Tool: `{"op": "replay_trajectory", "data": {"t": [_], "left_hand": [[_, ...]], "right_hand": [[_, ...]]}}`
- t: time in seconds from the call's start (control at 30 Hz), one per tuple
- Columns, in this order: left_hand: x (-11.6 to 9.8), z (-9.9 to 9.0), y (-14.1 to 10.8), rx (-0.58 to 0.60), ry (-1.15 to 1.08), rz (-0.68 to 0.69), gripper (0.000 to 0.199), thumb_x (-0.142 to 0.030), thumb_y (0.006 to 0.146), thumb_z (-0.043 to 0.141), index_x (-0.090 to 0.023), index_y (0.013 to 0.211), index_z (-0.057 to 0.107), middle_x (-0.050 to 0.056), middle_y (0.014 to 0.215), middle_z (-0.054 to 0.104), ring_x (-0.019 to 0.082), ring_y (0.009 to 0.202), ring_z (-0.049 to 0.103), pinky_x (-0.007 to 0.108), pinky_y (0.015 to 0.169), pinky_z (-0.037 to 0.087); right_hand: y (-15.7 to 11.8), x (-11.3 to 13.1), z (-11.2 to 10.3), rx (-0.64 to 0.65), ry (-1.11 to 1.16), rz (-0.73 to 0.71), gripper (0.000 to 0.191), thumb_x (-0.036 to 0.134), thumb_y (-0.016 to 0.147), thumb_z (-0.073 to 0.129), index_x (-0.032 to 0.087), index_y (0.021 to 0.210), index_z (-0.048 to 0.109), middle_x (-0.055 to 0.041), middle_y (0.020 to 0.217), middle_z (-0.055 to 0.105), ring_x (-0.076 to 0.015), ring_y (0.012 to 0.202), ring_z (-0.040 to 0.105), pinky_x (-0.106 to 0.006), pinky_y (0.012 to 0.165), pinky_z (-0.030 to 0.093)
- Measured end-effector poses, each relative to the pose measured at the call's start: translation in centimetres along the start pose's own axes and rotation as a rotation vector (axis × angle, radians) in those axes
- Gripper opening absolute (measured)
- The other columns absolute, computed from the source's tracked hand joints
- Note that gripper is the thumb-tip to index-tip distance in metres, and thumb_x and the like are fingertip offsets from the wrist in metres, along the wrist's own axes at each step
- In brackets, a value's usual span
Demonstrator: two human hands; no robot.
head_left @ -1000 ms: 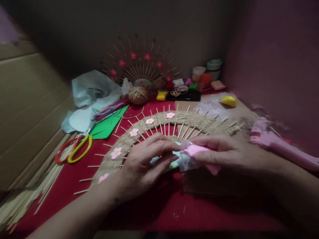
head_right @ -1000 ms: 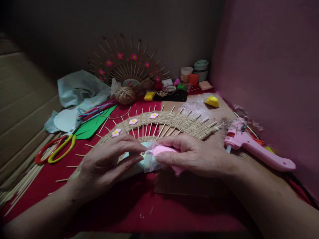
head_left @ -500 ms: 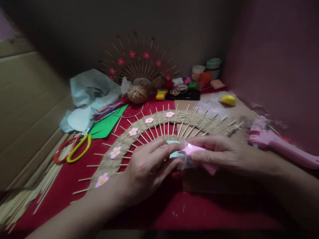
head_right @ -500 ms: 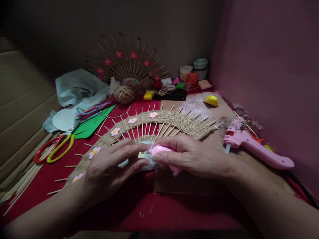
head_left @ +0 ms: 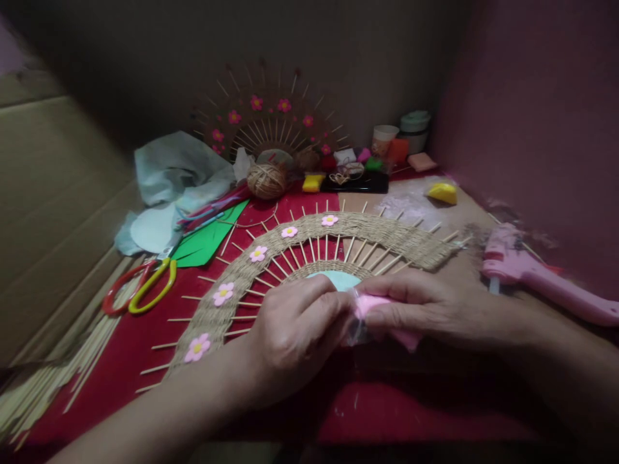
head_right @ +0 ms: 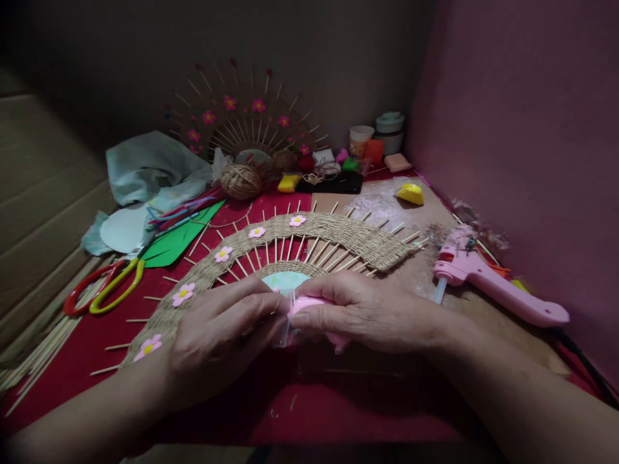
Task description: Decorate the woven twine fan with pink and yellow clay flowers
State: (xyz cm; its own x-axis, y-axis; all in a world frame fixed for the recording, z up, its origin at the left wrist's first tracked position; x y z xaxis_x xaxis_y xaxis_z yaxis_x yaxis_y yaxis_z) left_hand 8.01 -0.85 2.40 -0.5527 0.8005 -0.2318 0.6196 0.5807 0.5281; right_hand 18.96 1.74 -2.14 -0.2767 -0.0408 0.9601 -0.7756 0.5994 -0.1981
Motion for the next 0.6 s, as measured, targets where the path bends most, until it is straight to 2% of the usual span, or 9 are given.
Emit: {"op": "replay_trajectory", "data": {"t": [0.03, 0.1, 0.2, 0.23, 0.3, 0.37, 0.47, 0.6], "left_hand": [[0.3, 0.0, 0.1, 0.028, -0.072, -0.049, 0.009, -0.014, 0.084, 0.055, -0.013, 0.08, 0.064, 0.003, 0.068, 0.059, 0.011, 0.059, 0.051, 0.022, 0.053, 0.04], [1.8, 0.5, 0.0, 0.14, -0.332, -0.255, 0.008, -0.016, 0.082, 0.058, -0.014, 0.075, 0.063, 0.001, 0.065, 0.056, 0.01, 0.056, 0.049, 0.021, 0.05, 0.038], [3.5, 2.1, -1.2, 0.329, -0.937, -0.629, 0.015, -0.026, 0.079, 0.064, -0.016, 0.07, 0.06, -0.002, 0.058, 0.049, 0.007, 0.048, 0.042, 0.019, 0.042, 0.032], [3.7, 2.2, -1.4, 0.309, -1.158, -0.679, 0.017, -0.03, 0.078, 0.066, -0.016, 0.07, 0.059, -0.003, 0.055, 0.047, 0.006, 0.044, 0.039, 0.019, 0.04, 0.029], [4.2, 1.9, -1.4, 0.223, -1.429, -0.709, 0.019, -0.032, 0.075, 0.069, -0.017, 0.069, 0.058, -0.003, 0.054, 0.046, 0.007, 0.043, 0.039, 0.019, 0.039, 0.028], [4.7, 1.7, -1.3, 0.147, -1.512, -0.724, 0.015, -0.028, 0.073, 0.071, -0.017, 0.07, 0.061, -0.002, 0.056, 0.049, 0.007, 0.045, 0.042, 0.02, 0.04, 0.031], [5.4, 2.0, -1.2, 0.058, -1.495, -0.789, 0.006, -0.018, 0.072, 0.071, -0.015, 0.07, 0.066, 0.0, 0.066, 0.055, 0.007, 0.048, 0.05, 0.019, 0.043, 0.038], [6.0, 2.3, -1.2, -0.006, -1.474, -0.859, 0.008, -0.012, 0.07, 0.071, -0.013, 0.064, 0.065, 0.002, 0.071, 0.062, 0.007, 0.053, 0.055, 0.016, 0.043, 0.045]], "right_hand": [[0.0, 0.1, 0.0, 0.004, 0.012, -0.006, 0.022, 0.036, 0.09, 0.052, 0.016, 0.085, 0.06, 0.0053, 0.061, 0.045, -0.0073, 0.058, 0.044, -0.018, 0.054, 0.035], [-0.1, 0.3, 0.1, 0.008, 0.03, -0.012, 0.02, 0.034, 0.09, 0.053, 0.016, 0.087, 0.061, 0.0057, 0.061, 0.045, -0.0071, 0.058, 0.044, -0.018, 0.053, 0.035], [-0.2, 0.7, -0.2, -0.022, 0.037, -0.019, 0.022, 0.035, 0.091, 0.052, 0.015, 0.084, 0.06, 0.0058, 0.059, 0.044, -0.0066, 0.056, 0.042, -0.018, 0.051, 0.033], [-0.2, 0.8, -0.5, -0.048, 0.036, -0.018, 0.024, 0.036, 0.091, 0.052, 0.015, 0.082, 0.058, 0.0058, 0.059, 0.044, -0.0066, 0.056, 0.042, -0.018, 0.05, 0.032], [-0.1, 0.8, -1.1, -0.108, 0.029, -0.006, 0.026, 0.037, 0.09, 0.053, 0.015, 0.076, 0.055, 0.0055, 0.058, 0.044, -0.0067, 0.054, 0.041, -0.019, 0.05, 0.031], [-0.2, 0.7, -1.5, -0.149, 0.021, 0.013, 0.028, 0.038, 0.089, 0.055, 0.015, 0.072, 0.053, 0.0054, 0.057, 0.044, -0.007, 0.054, 0.04, -0.02, 0.05, 0.03], [-0.3, 0.6, -1.7, -0.144, 0.027, 0.009, 0.028, 0.039, 0.088, 0.056, 0.016, 0.073, 0.053, 0.0053, 0.056, 0.044, -0.0076, 0.053, 0.04, -0.02, 0.049, 0.029], [-0.4, 0.6, -1.9, -0.156, 0.02, -0.032, 0.03, 0.041, 0.089, 0.054, 0.016, 0.072, 0.053, 0.0051, 0.055, 0.044, -0.0075, 0.052, 0.04, -0.021, 0.048, 0.028]]}}
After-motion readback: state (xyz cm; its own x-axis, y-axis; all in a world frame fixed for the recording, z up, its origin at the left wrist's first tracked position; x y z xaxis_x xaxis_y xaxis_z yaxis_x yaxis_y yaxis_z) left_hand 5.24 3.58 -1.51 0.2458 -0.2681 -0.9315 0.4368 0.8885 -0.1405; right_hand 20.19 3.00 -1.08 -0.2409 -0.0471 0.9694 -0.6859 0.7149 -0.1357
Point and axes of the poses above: each hand's wrist, its own y-axis towards the middle knuckle, its own z-axis out of the palm, x = y × z, the point moved 7 cm from there along y, towards the middle knuckle
